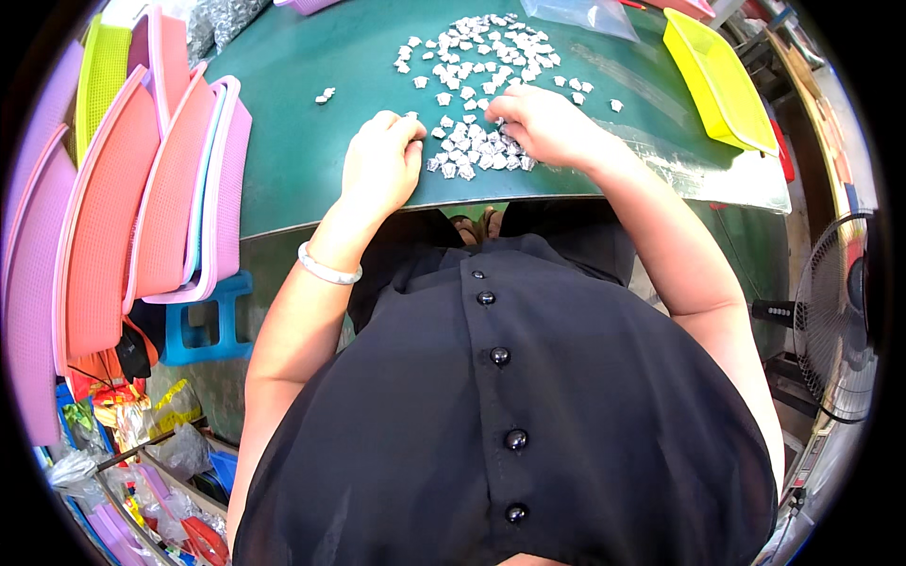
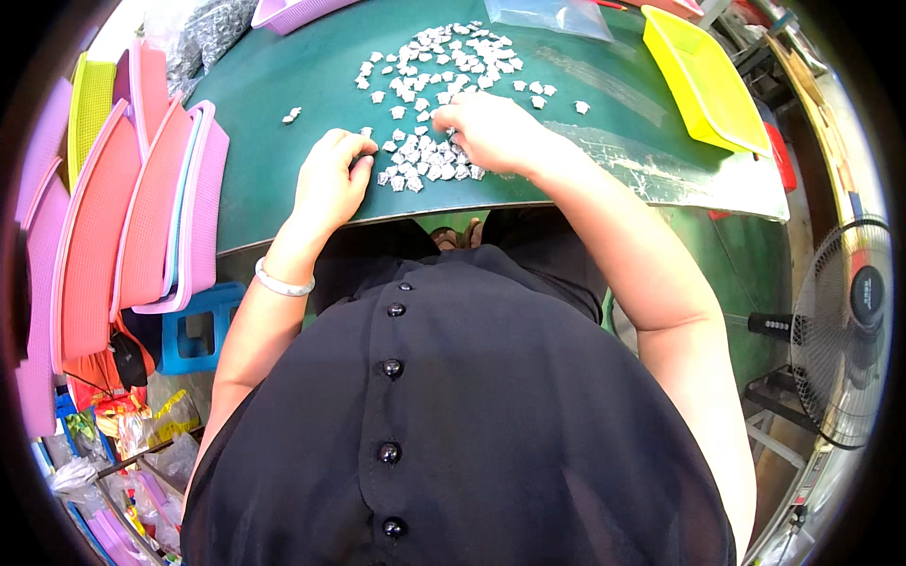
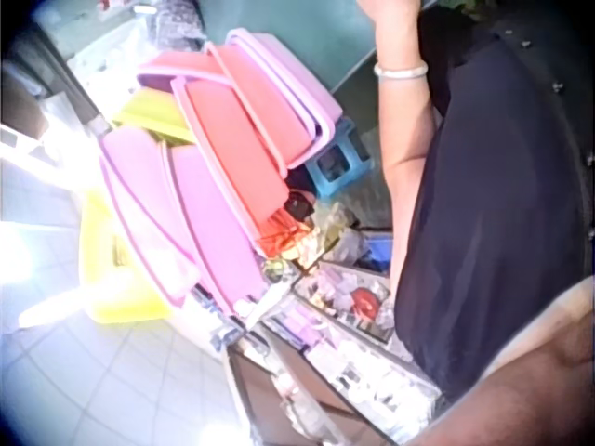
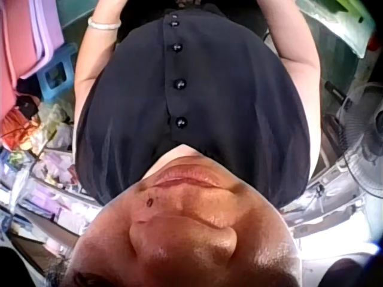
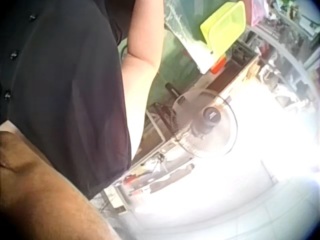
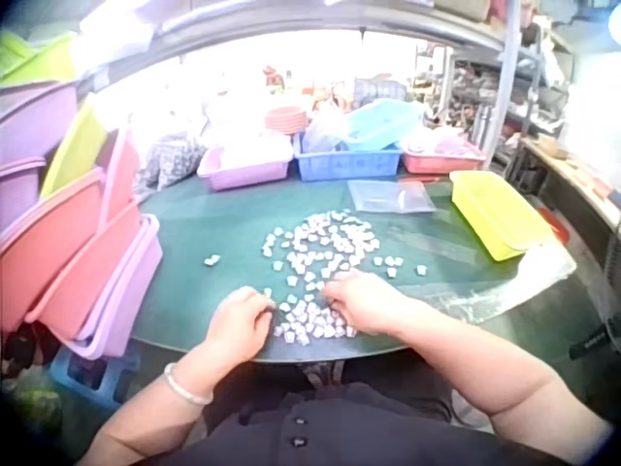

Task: The person sorts small silver-wrapped items on a green table, picking them up and moving them into a pile. They briefly interact with another person in the background before resuming the sorting task.

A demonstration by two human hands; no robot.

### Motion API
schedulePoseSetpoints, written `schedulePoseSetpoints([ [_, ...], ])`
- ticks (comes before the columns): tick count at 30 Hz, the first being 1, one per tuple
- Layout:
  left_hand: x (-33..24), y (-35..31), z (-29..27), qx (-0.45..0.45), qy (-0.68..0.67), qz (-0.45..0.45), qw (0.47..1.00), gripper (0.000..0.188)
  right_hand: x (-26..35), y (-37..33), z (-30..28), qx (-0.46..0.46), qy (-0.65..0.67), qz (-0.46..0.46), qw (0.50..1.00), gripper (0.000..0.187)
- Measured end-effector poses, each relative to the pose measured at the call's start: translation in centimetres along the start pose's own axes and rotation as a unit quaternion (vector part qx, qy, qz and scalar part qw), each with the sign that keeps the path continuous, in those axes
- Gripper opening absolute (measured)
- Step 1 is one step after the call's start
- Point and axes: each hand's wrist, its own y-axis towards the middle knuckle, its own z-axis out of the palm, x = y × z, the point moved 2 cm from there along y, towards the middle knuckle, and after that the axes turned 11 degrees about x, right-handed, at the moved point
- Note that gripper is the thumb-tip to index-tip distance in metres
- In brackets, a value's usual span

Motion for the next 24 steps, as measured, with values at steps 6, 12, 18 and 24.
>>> schedulePoseSetpoints([
  [6,-1.9,-1.2,0.1,-0.025,-0.053,0.098,0.993,0.027,0.1,0.0,-0.3,0.015,-0.075,0.009,0.997,0.013],
  [12,-2.2,-2.1,0.6,-0.035,-0.041,0.070,0.996,0.028,0.4,-1.6,-1.2,-0.017,-0.059,-0.041,0.997,0.009],
  [18,-4.9,-1.1,1.5,-0.041,-0.031,0.123,0.991,0.028,2.6,-2.5,0.6,-0.042,-0.078,-0.099,0.991,0.015],
  [24,-5.3,-0.6,2.5,-0.065,-0.008,0.116,0.991,0.020,2.6,-3.1,0.9,-0.087,-0.032,-0.085,0.992,0.011],
])
